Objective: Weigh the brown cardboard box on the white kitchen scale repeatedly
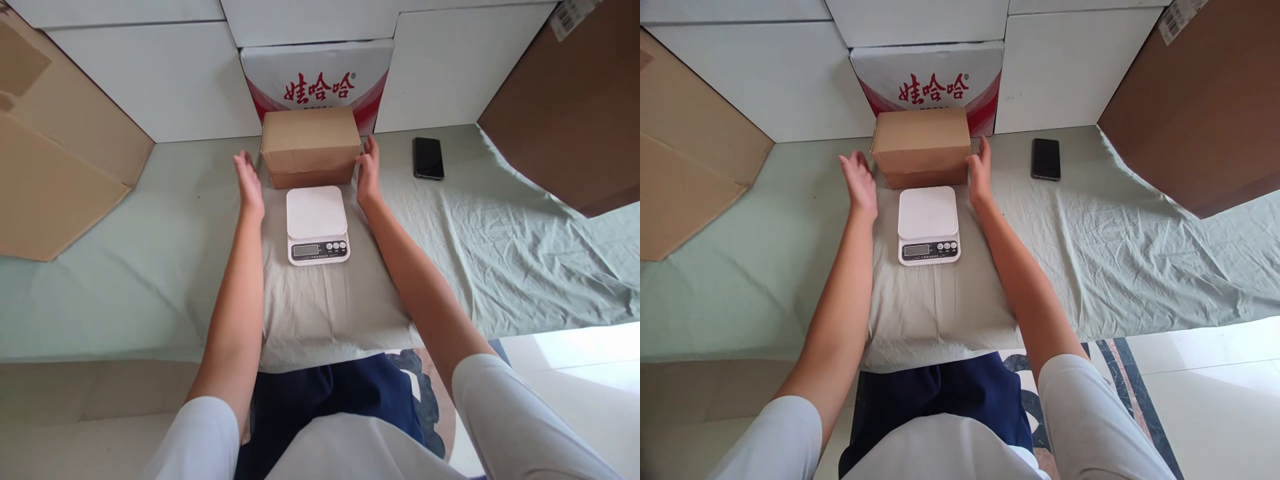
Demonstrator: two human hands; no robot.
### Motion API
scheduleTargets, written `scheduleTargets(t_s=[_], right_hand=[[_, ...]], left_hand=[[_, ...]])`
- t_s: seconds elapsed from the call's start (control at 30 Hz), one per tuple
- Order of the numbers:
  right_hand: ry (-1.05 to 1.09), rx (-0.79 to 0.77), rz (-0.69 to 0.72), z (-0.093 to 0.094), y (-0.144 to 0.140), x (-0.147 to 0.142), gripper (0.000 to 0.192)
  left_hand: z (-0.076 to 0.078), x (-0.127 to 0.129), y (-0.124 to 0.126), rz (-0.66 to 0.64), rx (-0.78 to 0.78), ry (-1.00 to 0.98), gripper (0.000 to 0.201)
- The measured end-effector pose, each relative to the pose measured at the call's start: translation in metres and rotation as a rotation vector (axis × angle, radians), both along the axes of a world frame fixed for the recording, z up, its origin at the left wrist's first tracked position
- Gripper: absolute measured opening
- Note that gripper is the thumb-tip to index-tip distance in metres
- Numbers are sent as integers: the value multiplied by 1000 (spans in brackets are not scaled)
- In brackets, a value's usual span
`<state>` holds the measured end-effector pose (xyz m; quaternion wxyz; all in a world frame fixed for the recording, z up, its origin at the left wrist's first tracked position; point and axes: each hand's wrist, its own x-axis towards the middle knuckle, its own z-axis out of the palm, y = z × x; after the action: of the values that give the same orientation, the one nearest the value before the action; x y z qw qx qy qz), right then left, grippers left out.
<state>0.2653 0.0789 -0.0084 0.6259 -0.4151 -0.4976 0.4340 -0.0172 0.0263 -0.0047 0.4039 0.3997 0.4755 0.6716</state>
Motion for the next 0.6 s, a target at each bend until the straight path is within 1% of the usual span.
scheduleTargets(t_s=[0.03, 0.13, 0.2, 0.27, 0.33, 0.4, 0.5, 0.6], right_hand=[[16, -14, -34, 1, 4, 9, 74], [64, -34, -129, 1, 13, 41, 78], [82, -61, -170, -2, 18, 62, 81], [80, -107, -190, -6, 22, 76, 78], [78, -135, -197, -10, 24, 82, 74], [86, -130, -194, -14, 25, 80, 76], [100, -103, -145, -18, 22, 65, 86], [73, -111, -50, -21, 20, 43, 92]], left_hand=[[3, -14, -3, 38, 8, 12, 108], [12, -57, -17, 74, 11, 73, 116], [17, -78, -27, 93, 15, 96, 112], [19, -89, -34, 106, 19, 110, 108], [18, -89, -35, 116, 12, 100, 110], [15, -83, -30, 122, -10, 71, 118], [8, -66, -17, 92, -30, 72, 121], [0, -43, -6, 15, -35, 104, 115]])
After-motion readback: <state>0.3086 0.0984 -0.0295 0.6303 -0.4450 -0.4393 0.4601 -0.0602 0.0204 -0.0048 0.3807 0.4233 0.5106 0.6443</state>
